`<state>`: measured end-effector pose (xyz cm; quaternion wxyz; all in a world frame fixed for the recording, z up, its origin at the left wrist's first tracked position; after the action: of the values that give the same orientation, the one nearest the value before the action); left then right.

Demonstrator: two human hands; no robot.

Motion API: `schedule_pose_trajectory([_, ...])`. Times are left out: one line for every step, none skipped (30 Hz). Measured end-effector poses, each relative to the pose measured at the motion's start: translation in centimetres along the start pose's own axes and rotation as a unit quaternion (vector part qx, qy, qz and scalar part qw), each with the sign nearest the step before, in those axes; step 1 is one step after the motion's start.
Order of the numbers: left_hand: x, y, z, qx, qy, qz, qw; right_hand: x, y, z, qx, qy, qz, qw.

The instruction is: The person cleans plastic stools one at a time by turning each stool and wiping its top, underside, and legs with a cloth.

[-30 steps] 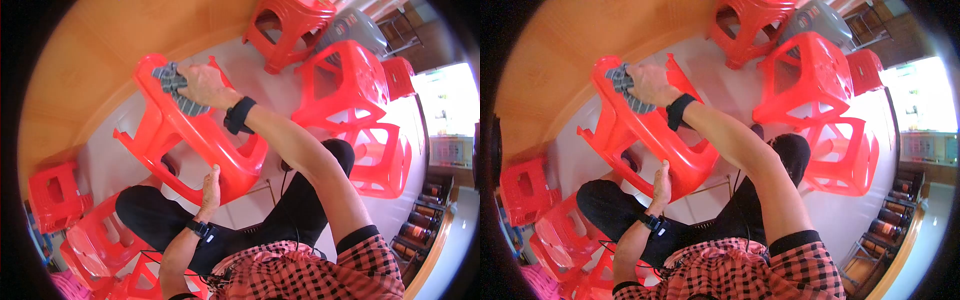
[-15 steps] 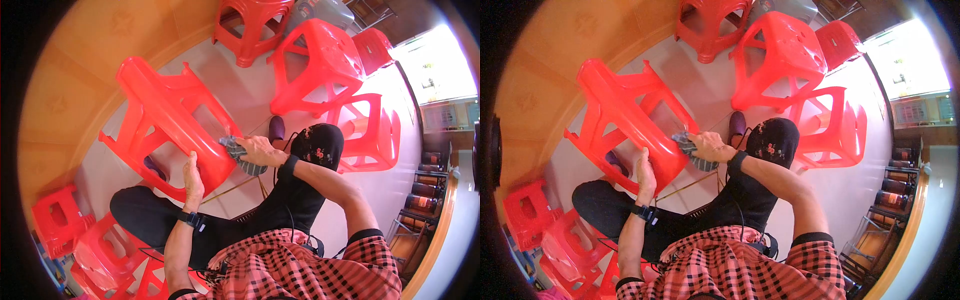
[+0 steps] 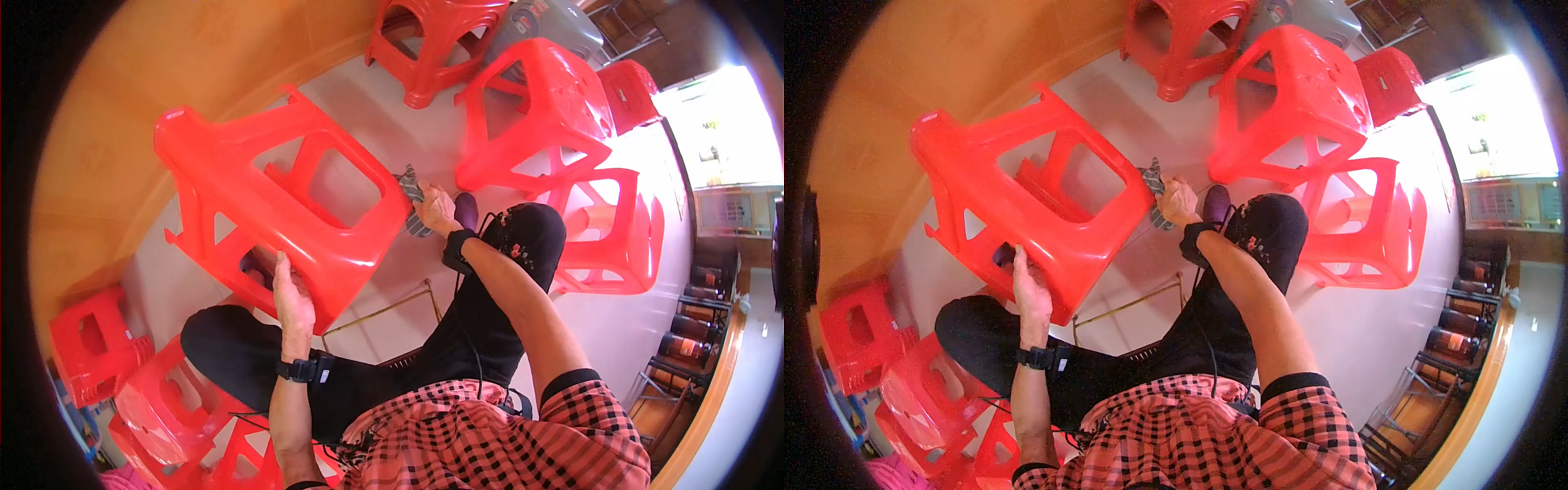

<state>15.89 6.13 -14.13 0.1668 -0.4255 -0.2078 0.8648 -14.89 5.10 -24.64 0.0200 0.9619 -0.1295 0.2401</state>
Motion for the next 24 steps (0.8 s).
schedule_pose_trajectory([0.1,0.0,-0.1,-0.007,-0.003,0.006,1.000,0.2,0.0,0.2,-0.007,-0.014,-0.032,0.999])
schedule_pose_trajectory([0.2,0.3,-0.4,-0.011,-0.012,0.002,1.000,0.8,0.0,0.1,-0.015,-0.029,-0.064,0.997])
schedule_pose_trajectory([0.3,0.4,-0.7,-0.016,-0.015,0.003,1.000,1.4,0.1,-0.1,-0.010,-0.030,-0.068,0.997])
schedule_pose_trajectory([0.3,0.6,-0.9,-0.014,-0.002,0.004,1.000,2.1,0.2,-0.2,0.014,-0.044,-0.100,0.994])
schedule_pose_trajectory([0.3,0.7,-0.9,-0.010,0.012,0.005,1.000,2.9,0.3,-0.3,0.037,-0.059,-0.132,0.989])
schedule_pose_trajectory([0.2,0.6,-0.5,-0.013,0.005,0.001,1.000,3.8,0.2,-0.4,0.040,-0.059,-0.135,0.988])
schedule_pose_trajectory([0.6,0.9,-0.8,-0.017,0.003,0.003,1.000,4.6,-0.2,-0.4,0.058,-0.036,-0.140,0.988])
schedule_pose_trajectory([0.8,1.1,-0.7,-0.010,0.020,0.007,1.000,5.5,-0.7,-0.5,0.077,-0.011,-0.145,0.986])
schedule_pose_trajectory([0.8,1.1,-0.7,-0.005,0.038,0.011,0.999,6.2,-1.2,-0.7,0.082,-0.008,-0.150,0.985])
schedule_pose_trajectory([0.9,1.0,-0.8,-0.008,0.059,0.018,0.998,6.7,-1.6,-0.8,0.127,0.037,-0.104,0.986])
schedule_pose_trajectory([1.0,0.9,-0.4,-0.020,0.059,0.022,0.998,7.3,-2.1,-0.9,0.173,0.082,-0.058,0.980])
schedule_pose_trajectory([0.9,0.8,-0.1,-0.016,0.082,0.011,0.996,7.5,-2.4,-0.8,0.184,0.087,-0.068,0.977])
schedule_pose_trajectory([0.8,0.8,0.1,-0.017,0.104,0.002,0.994,7.7,-2.8,-0.9,0.178,0.105,-0.088,0.974])
schedule_pose_trajectory([1.2,1.1,0.2,-0.022,0.123,0.031,0.992,8.1,-3.1,-0.9,0.174,0.125,-0.111,0.970])
schedule_pose_trajectory([1.7,1.3,0.1,-0.030,0.142,0.060,0.988,9.5,-3.6,-2.5,0.186,0.155,-0.108,0.964])
schedule_pose_trajectory([1.6,1.1,0.5,-0.036,0.156,0.055,0.986,10.9,-4.1,-4.3,0.199,0.184,-0.104,0.957])
schedule_pose_trajectory([1.5,1.1,0.8,-0.041,0.168,0.050,0.984,10.8,-4.2,-4.5,0.204,0.256,-0.115,0.938])
schedule_pose_trajectory([1.8,1.7,0.4,-0.042,0.220,0.055,0.973,11.0,-4.3,-4.5,0.208,0.325,-0.119,0.915])
schedule_pose_trajectory([2.2,2.2,0.0,-0.039,0.270,0.058,0.960,12.2,-4.4,-5.3,0.225,0.330,-0.129,0.908])
schedule_pose_trajectory([2.5,2.2,0.2,-0.045,0.296,0.063,0.952,13.5,-4.4,-6.9,0.236,0.377,-0.100,0.890])
schedule_pose_trajectory([2.7,2.4,0.2,-0.045,0.323,0.068,0.943,14.4,-4.3,-8.0,0.242,0.421,-0.069,0.872])
schedule_pose_trajectory([2.8,3.0,-0.4,-0.025,0.400,0.035,0.915,15.3,-4.4,-8.2,0.246,0.421,-0.074,0.870])
schedule_pose_trajectory([3.0,2.5,-0.5,-0.023,0.400,0.040,0.915,16.3,-4.6,-8.5,0.248,0.519,-0.069,0.815])
schedule_pose_trajectory([3.5,1.7,-0.2,0.021,0.325,0.043,0.944,17.2,-4.7,-8.8,0.242,0.608,-0.064,0.753])
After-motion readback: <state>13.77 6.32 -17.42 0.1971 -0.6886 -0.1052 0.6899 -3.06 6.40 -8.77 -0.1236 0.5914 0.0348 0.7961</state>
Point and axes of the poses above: each hand's wrist, its own y-axis towards the middle knuckle, its own z-axis out of the palm, x = y × z, the point moved 1 cm from there along y, towards the middle knuckle, and after that the axes turned 6 degrees about -z, right-handed, at the moved point
